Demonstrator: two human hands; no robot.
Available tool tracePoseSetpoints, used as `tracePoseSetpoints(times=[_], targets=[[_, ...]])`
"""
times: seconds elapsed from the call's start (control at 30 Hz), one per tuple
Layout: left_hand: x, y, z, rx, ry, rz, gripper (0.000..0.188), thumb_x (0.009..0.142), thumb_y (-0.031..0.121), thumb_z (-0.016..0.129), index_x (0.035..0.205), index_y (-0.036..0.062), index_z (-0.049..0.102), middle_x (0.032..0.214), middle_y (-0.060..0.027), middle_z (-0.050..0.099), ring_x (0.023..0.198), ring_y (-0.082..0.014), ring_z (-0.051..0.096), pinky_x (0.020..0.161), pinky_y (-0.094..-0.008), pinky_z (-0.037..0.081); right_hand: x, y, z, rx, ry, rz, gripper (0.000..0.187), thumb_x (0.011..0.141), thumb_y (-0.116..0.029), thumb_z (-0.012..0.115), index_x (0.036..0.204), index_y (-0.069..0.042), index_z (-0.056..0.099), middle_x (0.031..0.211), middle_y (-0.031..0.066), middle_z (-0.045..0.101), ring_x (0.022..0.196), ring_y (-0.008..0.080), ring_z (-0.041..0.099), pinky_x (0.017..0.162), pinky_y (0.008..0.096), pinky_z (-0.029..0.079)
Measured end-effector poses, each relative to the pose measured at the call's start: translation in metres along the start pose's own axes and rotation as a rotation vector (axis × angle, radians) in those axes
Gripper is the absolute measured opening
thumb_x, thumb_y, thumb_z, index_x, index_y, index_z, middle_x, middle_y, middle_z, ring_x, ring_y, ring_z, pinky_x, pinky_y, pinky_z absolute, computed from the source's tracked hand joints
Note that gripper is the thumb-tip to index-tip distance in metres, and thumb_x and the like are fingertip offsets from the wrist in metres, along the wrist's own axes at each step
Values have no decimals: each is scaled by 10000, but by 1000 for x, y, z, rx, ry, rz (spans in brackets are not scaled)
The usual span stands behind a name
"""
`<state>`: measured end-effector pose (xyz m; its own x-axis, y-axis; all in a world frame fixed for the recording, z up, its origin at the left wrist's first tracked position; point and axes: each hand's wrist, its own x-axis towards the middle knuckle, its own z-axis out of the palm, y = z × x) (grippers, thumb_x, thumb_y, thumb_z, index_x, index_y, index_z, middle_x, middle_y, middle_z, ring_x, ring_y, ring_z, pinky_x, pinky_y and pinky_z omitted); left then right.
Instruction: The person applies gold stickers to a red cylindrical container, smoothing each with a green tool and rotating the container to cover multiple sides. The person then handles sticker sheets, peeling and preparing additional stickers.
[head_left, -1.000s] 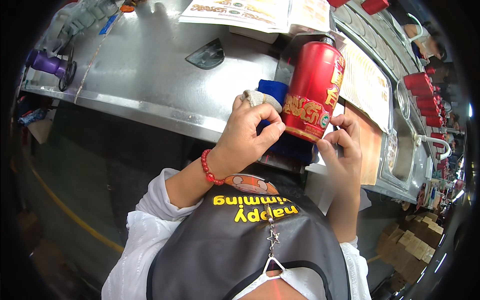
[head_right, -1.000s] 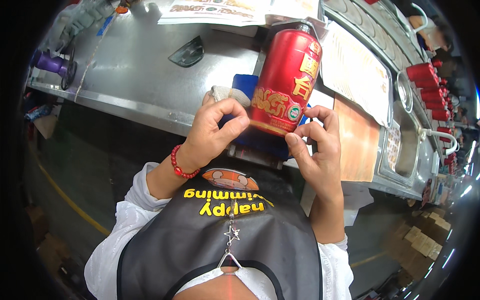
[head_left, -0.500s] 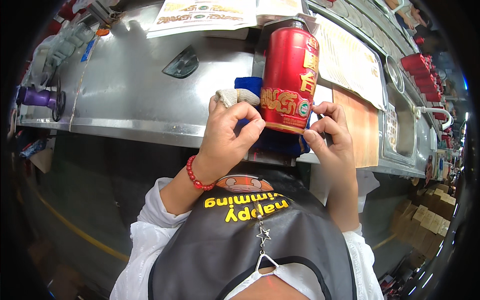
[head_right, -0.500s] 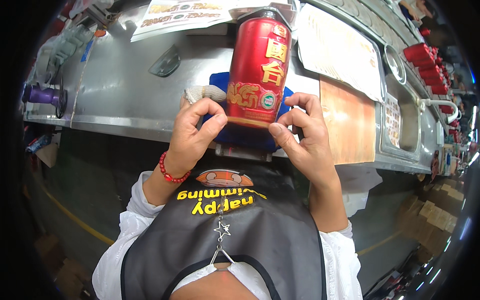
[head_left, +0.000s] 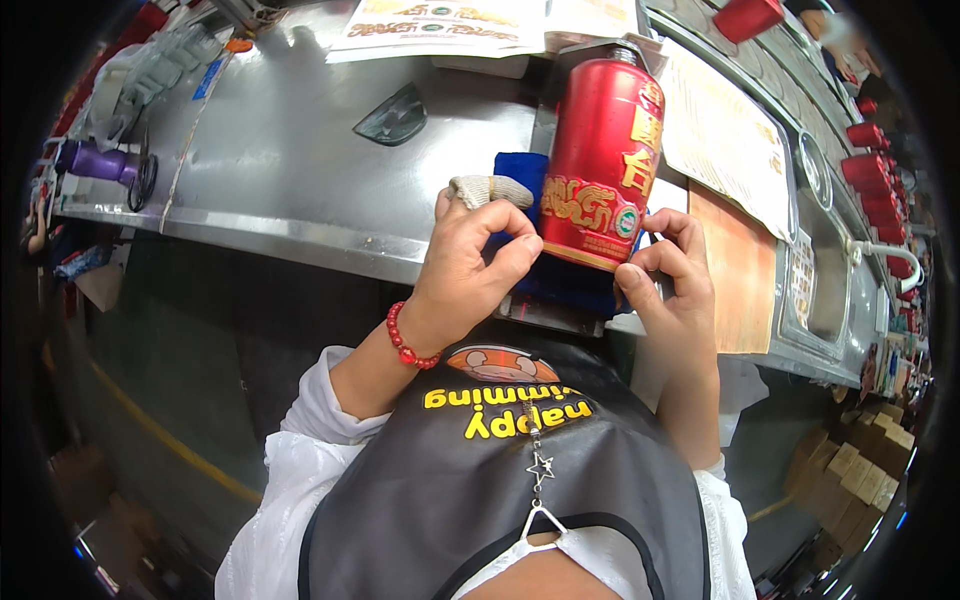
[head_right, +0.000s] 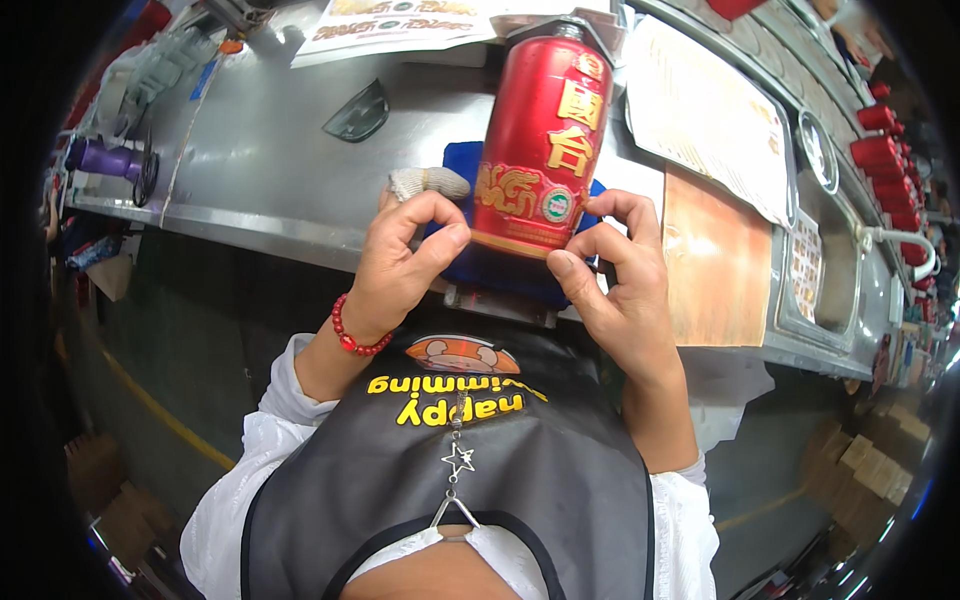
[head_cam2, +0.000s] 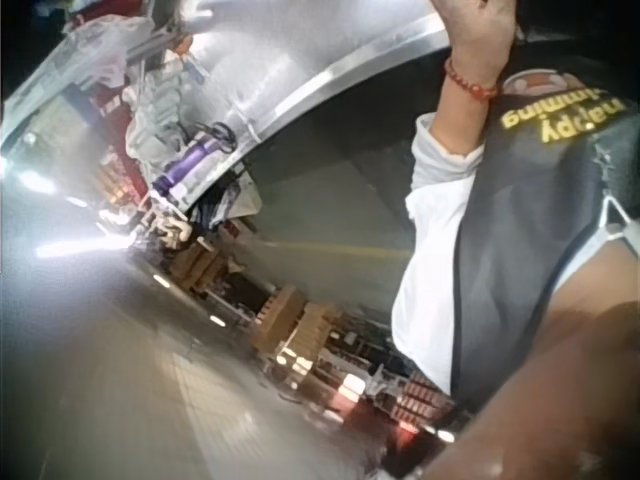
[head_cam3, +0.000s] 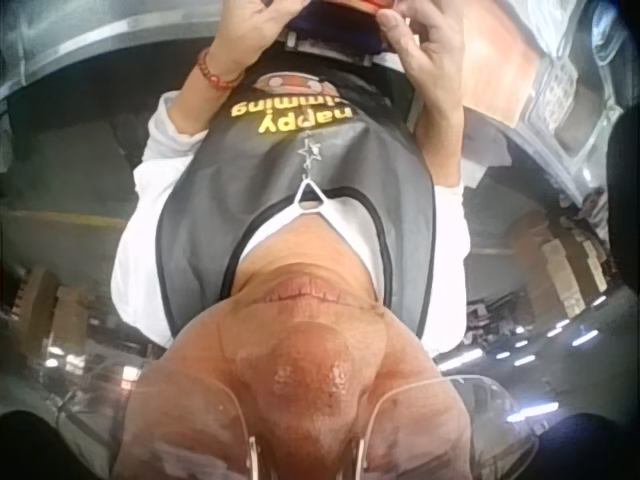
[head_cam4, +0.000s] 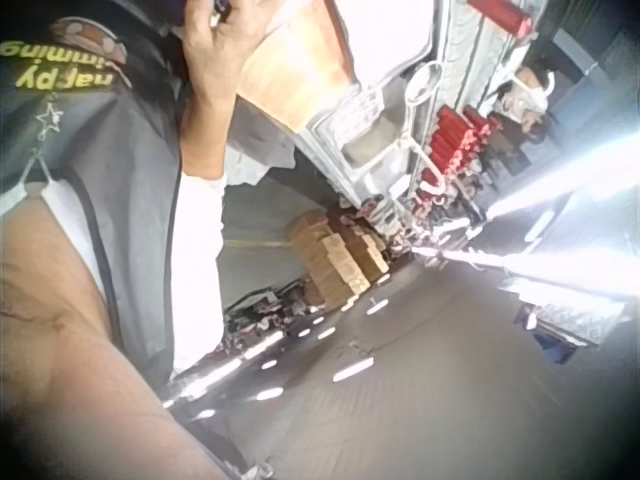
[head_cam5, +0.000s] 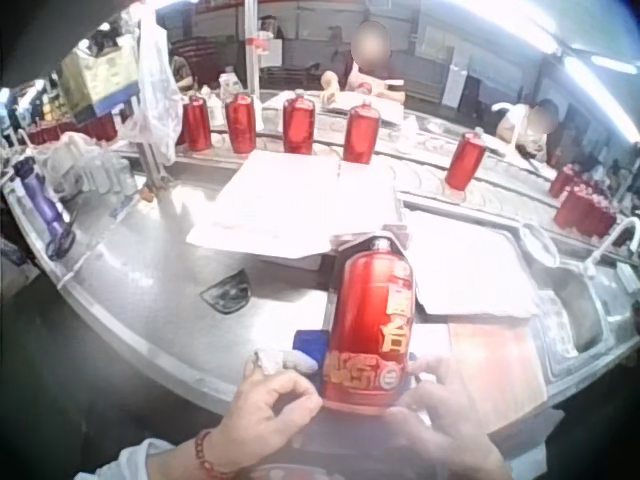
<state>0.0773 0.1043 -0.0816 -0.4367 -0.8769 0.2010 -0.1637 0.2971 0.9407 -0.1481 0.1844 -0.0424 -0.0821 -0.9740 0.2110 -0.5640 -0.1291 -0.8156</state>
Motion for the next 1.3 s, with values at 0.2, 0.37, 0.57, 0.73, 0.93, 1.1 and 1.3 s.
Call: tracePoseSetpoints(times=[0.2,0.37,0.57,0.73,0.93,1.1,1.3], targets=[[1,-3,3,-35,42,74,137,883,200,688,842,75,648,905,-71,646,972,-258,538,1005,-407,333,-1,0,0,14,-9,61,160,854,-117,773,824,-20,650,1184,154,493,1095,242,522,762,311,479],[0,-6,4,-33,40,70,132,883,201,688,846,83,642,917,-78,646,977,-268,534,1005,-412,339,2,-5,-1,-22,-30,42,172,868,-120,769,822,-9,646,1215,152,477,1087,215,533,717,279,487],[-1,-12,8,-48,55,61,135,872,206,700,842,91,637,975,-103,630,1018,-307,496,984,-422,362,3,-6,0,10,-36,62,177,893,-122,756,827,-5,640,1224,146,465,1022,196,565,661,242,496],[-1,-14,7,-47,53,68,130,870,200,699,837,92,634,977,-105,628,1018,-308,492,977,-425,367,3,-1,-1,-59,-48,1,179,897,-124,754,826,-6,639,1221,144,465,1008,193,571,665,238,496],[1,-10,5,-52,57,86,124,889,172,660,837,62,640,886,-54,625,951,-217,510,967,-366,350,4,-11,0,-18,-45,85,188,897,-139,755,821,-7,644,1223,143,467,1034,202,562,693,272,492],[2,-10,4,-81,4,40,124,876,177,691,836,70,645,913,-78,645,999,-277,505,987,-418,359,5,-11,-4,-55,-58,74,192,881,-153,774,815,-19,654,1238,145,473,1142,221,506,701,273,486],[2,-11,4,-94,9,7,122,869,181,697,851,68,657,984,-99,639,1042,-287,481,979,-418,376,4,-8,-1,-40,-32,59,196,872,-160,784,815,-27,653,1238,136,479,1141,229,506,727,278,472]])
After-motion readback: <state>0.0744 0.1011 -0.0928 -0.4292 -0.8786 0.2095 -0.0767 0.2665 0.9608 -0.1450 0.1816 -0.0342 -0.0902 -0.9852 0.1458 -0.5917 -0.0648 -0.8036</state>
